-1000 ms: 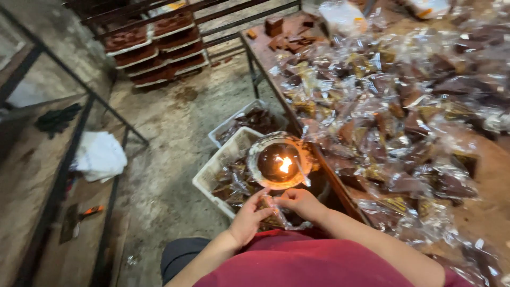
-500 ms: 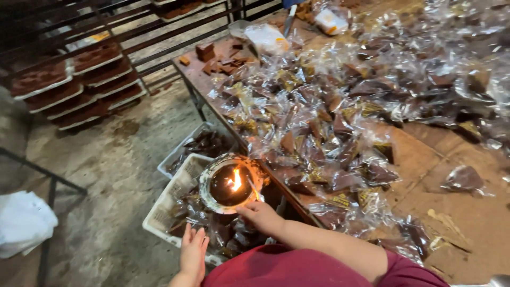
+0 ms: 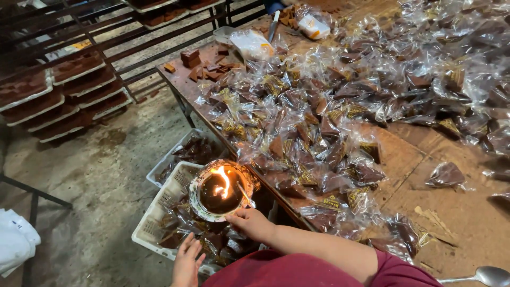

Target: Sealing plastic food bags by carefully melting the edges over a candle flame and placing them into a storage crate.

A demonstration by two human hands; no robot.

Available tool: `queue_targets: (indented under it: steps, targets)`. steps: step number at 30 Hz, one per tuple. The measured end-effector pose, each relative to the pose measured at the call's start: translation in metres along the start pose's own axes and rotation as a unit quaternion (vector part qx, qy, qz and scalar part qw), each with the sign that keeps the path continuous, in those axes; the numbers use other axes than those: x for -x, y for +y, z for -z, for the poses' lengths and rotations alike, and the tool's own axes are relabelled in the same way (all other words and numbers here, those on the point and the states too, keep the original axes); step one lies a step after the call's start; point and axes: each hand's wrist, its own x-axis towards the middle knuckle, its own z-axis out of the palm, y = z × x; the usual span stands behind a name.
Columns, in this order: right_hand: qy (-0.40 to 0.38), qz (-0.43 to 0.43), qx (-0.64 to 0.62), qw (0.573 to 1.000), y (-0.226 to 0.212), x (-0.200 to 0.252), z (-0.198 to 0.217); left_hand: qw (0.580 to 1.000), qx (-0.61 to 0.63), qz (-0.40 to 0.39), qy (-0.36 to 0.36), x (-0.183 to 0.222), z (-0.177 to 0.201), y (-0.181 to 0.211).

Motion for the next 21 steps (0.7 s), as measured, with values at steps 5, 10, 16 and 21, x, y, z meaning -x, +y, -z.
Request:
queue_targets:
  steps: [5, 10, 16, 21]
  targets:
    - [0.003, -0.008, 0.002, 1.0, 0.006, -0.004, -0.002, 1.0, -0.01, -0.019, -0.012, 0.009, 0.001, 0.002]
    - [-0.002, 0.003, 0.005, 1.0, 0.006, -0.003, -0.002, 1.0, -0.015, -0.007, -0.008, 0.018, 0.0, 0.008]
    - [-0.005, -0.003, -0.014, 1.0, 0.003, -0.002, -0.001, 1.0, -0.007, -0.004, -0.003, 0.015, -0.002, 0.009]
    - [0.003, -0.006, 0.017, 1.0, 0.005, -0.004, -0.001, 1.0, -0.013, -0.008, -0.01, 0.013, -0.001, 0.006]
